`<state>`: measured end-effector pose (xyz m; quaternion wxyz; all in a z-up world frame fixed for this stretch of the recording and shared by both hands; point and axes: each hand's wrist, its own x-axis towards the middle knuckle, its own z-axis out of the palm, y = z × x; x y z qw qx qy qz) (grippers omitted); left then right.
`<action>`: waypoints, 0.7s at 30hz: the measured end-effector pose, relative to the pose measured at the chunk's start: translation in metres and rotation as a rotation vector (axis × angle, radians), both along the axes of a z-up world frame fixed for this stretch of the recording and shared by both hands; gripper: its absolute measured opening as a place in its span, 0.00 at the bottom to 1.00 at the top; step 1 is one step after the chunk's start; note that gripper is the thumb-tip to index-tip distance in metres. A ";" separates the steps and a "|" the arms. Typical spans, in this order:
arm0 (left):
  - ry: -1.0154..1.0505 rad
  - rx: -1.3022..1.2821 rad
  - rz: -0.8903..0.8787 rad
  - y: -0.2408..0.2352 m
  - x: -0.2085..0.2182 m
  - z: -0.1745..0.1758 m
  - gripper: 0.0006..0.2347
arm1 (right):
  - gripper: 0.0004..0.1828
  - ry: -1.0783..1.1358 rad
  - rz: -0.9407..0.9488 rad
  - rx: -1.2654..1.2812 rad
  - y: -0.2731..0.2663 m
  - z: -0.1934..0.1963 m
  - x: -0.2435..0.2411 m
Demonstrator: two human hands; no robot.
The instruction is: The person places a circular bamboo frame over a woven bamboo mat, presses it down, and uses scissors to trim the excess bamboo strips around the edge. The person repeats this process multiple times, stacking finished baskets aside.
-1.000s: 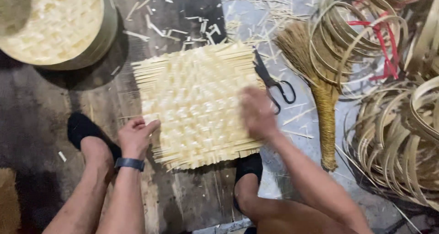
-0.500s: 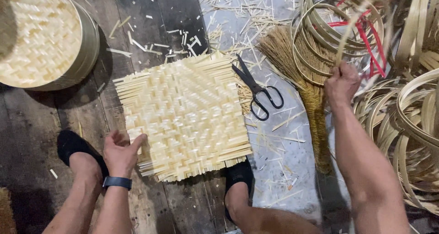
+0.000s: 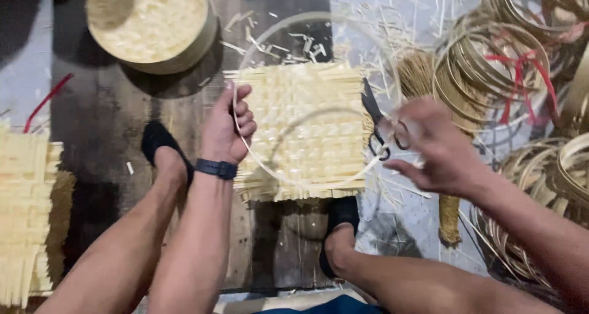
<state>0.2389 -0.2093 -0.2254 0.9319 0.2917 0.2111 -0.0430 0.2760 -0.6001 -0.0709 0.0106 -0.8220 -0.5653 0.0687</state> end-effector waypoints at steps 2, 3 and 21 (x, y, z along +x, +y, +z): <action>0.138 -0.049 0.043 -0.008 -0.015 0.021 0.15 | 0.35 -0.010 -0.333 0.376 0.002 0.007 0.004; 0.144 -0.051 0.051 -0.008 -0.022 0.021 0.15 | 0.35 -0.002 -0.327 0.373 0.010 0.008 0.007; -0.006 -0.415 0.295 0.006 -0.053 -0.014 0.10 | 0.28 1.436 -0.978 1.150 0.032 -0.094 0.012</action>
